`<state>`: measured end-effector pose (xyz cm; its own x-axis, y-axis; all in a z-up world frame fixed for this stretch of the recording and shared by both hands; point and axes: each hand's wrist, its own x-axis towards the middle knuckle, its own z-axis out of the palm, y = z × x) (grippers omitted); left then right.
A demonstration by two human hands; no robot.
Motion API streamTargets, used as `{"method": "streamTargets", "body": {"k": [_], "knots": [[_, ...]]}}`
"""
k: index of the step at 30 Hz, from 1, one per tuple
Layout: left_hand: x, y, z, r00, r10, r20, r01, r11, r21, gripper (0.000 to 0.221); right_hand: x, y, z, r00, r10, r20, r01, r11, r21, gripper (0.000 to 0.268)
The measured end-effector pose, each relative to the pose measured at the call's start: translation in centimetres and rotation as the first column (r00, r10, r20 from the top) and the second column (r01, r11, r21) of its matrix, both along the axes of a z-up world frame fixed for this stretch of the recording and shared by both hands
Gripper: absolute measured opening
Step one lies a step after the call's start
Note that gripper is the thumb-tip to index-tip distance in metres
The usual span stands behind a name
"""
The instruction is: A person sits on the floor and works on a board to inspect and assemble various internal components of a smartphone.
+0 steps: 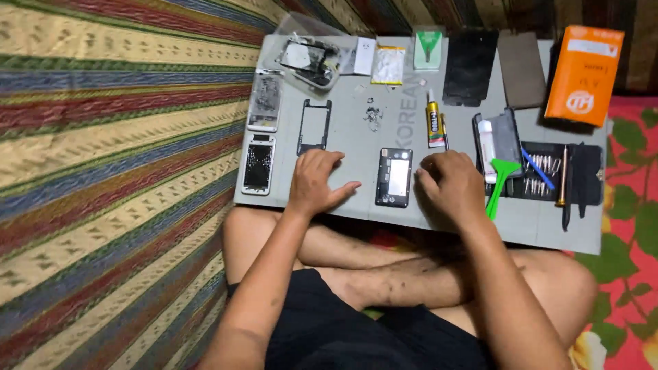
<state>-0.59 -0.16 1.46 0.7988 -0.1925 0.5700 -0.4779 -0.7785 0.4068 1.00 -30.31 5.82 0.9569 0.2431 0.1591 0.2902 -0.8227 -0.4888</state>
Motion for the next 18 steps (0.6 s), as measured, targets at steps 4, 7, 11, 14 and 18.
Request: {"method": "streamTargets", "body": {"k": [4, 7, 11, 14, 18], "knots": [[-0.4, -0.1, 0.8, 1.000, -0.020, -0.019, 0.019, 0.999, -0.030, 0.069, -0.1, -3.7, 0.4, 0.996, 0.015, 0.094, -0.027, 0.991, 0.132, 0.021], [-0.9, -1.0, 3.3, 0.998, -0.020, -0.051, 0.018, 0.999, -0.034, 0.055, -0.3, -8.4, 1.6, 0.962, -0.178, 0.206, 0.122, 0.958, 0.258, 0.017], [-2.0, -1.5, 3.4, 0.996, -0.046, 0.074, 0.052, 0.994, -0.092, 0.026, 0.0, -13.3, -1.0, 0.889, -0.449, 0.087, 0.340, 0.775, 0.533, 0.009], [-5.2, -4.7, 2.6, 0.956, -0.261, 0.134, 0.278, 0.952, -0.129, 0.010, 0.2, -13.7, -2.1, 0.851, -0.508, 0.132, 0.340, 0.725, 0.598, 0.007], [-9.3, -11.1, -0.1, 0.688, -0.594, -0.416, 0.574, 0.797, -0.189, 0.018, -0.3, -12.8, -1.9, 0.796, -0.490, 0.355, 0.228, 0.787, 0.574, 0.007]]}}
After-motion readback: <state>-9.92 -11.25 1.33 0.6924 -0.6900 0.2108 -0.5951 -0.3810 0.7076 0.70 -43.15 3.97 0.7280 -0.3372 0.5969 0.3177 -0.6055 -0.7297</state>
